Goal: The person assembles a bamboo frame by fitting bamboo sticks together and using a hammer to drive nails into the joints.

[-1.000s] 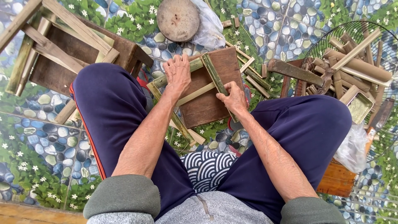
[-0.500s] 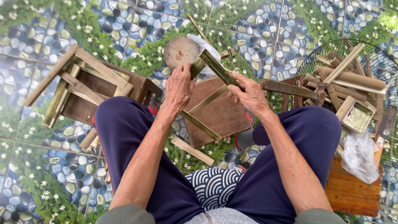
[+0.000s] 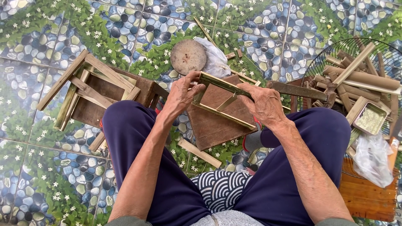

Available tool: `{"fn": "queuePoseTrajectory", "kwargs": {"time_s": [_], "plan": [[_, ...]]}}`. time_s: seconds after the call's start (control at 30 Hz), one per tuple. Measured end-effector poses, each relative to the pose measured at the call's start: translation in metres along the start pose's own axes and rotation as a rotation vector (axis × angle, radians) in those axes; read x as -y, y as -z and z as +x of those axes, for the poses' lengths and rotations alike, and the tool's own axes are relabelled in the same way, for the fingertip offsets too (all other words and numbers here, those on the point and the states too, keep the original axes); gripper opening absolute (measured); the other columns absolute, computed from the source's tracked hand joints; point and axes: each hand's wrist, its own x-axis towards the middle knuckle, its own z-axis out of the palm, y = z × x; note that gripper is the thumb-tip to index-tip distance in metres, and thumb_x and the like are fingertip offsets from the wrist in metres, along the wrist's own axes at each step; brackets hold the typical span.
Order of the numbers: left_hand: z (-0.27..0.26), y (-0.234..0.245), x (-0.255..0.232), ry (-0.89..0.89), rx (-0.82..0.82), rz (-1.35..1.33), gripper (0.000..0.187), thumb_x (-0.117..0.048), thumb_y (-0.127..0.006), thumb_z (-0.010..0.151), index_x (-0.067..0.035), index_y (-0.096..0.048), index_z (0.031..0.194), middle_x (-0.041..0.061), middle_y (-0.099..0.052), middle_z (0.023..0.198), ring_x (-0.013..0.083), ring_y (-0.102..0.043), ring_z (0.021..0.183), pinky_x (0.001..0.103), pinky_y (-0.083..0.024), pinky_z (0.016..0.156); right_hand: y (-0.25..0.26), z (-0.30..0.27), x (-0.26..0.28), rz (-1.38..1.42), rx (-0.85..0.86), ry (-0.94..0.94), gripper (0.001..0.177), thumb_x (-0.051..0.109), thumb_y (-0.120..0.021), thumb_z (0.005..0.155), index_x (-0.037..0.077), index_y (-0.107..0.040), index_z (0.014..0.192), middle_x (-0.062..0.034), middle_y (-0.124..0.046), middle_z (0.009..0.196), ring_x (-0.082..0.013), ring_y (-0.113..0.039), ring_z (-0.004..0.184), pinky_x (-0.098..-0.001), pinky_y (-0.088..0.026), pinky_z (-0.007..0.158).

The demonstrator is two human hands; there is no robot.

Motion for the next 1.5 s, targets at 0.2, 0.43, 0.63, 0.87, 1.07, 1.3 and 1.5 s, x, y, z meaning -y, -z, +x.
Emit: {"fn": "queuePoseTrajectory", "kwargs": {"time_s": [0.2, 0.43, 0.63, 0.87, 1.07, 1.3, 1.5], "plan": [[-0.004, 0.019, -0.017, -0.069, 0.069, 0.058, 0.028, -0.019, -0.072, 0.098, -0.011, -0.064, 0.123, 0.022, -0.074, 0.107, 0.0434, -0.074, 0.101, 0.052, -0.062, 0.086, 0.01, -0.002, 0.016, -0.148, 0.068, 0.058, 0.027, 0.024, -0.065, 0.101, 0.023, -0.065, 0.128, -0.0111, -0.079, 0.1, -0.0303, -0.077, 0.093, -0.0392, -0.061, 0.075], [-0.013, 0.024, -0.017, -0.179, 0.084, 0.279, 0.016, -0.016, -0.072, 0.096, -0.014, -0.059, 0.105, 0.013, -0.073, 0.093, 0.0389, -0.074, 0.093, 0.05, -0.061, 0.079, 0.003, -0.012, 0.021, -0.11, 0.152, 0.014, 0.03, 0.025, -0.065, 0.099, 0.023, -0.062, 0.128, -0.0081, -0.079, 0.092, -0.0251, -0.078, 0.089, -0.0351, -0.06, 0.074], [-0.014, 0.026, -0.017, -0.17, 0.136, 0.423, 0.014, -0.023, -0.069, 0.098, -0.02, -0.058, 0.107, 0.009, -0.072, 0.096, 0.0393, -0.072, 0.095, 0.052, -0.059, 0.083, 0.019, -0.005, 0.035, 0.018, 0.206, -0.031, 0.025, 0.018, -0.069, 0.095, 0.014, -0.067, 0.119, -0.012, -0.077, 0.089, -0.03, -0.078, 0.083, -0.0369, -0.061, 0.071], [-0.014, 0.022, -0.051, -0.133, 0.111, 0.441, 0.033, -0.022, -0.073, 0.096, -0.015, -0.056, 0.124, 0.016, -0.071, 0.109, 0.0409, -0.068, 0.111, 0.055, -0.054, 0.094, 0.017, -0.001, 0.019, 0.293, 0.165, -0.13, 0.03, 0.014, -0.079, 0.087, 0.009, -0.071, 0.115, -0.0166, -0.076, 0.092, -0.0326, -0.076, 0.087, -0.0418, -0.059, 0.074], [-0.01, -0.004, -0.043, -0.459, -0.089, 0.776, 0.058, -0.04, -0.085, 0.088, -0.014, -0.062, 0.135, 0.019, -0.054, 0.146, 0.0372, -0.033, 0.149, 0.05, -0.014, 0.126, 0.013, 0.001, 0.021, 0.313, 0.15, -0.119, 0.031, 0.012, -0.079, 0.086, 0.009, -0.07, 0.115, -0.0164, -0.075, 0.093, -0.0335, -0.074, 0.083, -0.0446, -0.059, 0.073], [-0.012, -0.051, -0.023, -0.576, 0.023, 0.838, 0.041, -0.039, -0.08, 0.087, -0.02, -0.067, 0.122, 0.006, -0.071, 0.116, 0.0233, -0.061, 0.124, 0.046, -0.028, 0.122, 0.013, 0.002, 0.027, 0.315, 0.161, -0.136, 0.03, 0.013, -0.08, 0.087, 0.01, -0.069, 0.115, -0.0159, -0.075, 0.092, -0.0326, -0.075, 0.084, -0.0454, -0.059, 0.077], [-0.004, -0.049, -0.017, -0.612, 0.03, 0.76, 0.021, -0.006, -0.065, 0.093, -0.019, -0.064, 0.109, 0.003, -0.064, 0.095, 0.0199, -0.067, 0.096, 0.039, -0.045, 0.098, 0.013, 0.005, 0.021, 0.367, 0.164, -0.105, 0.035, 0.012, -0.08, 0.086, 0.015, -0.07, 0.12, -0.0139, -0.072, 0.093, -0.0286, -0.073, 0.084, -0.0427, -0.058, 0.077]]}}
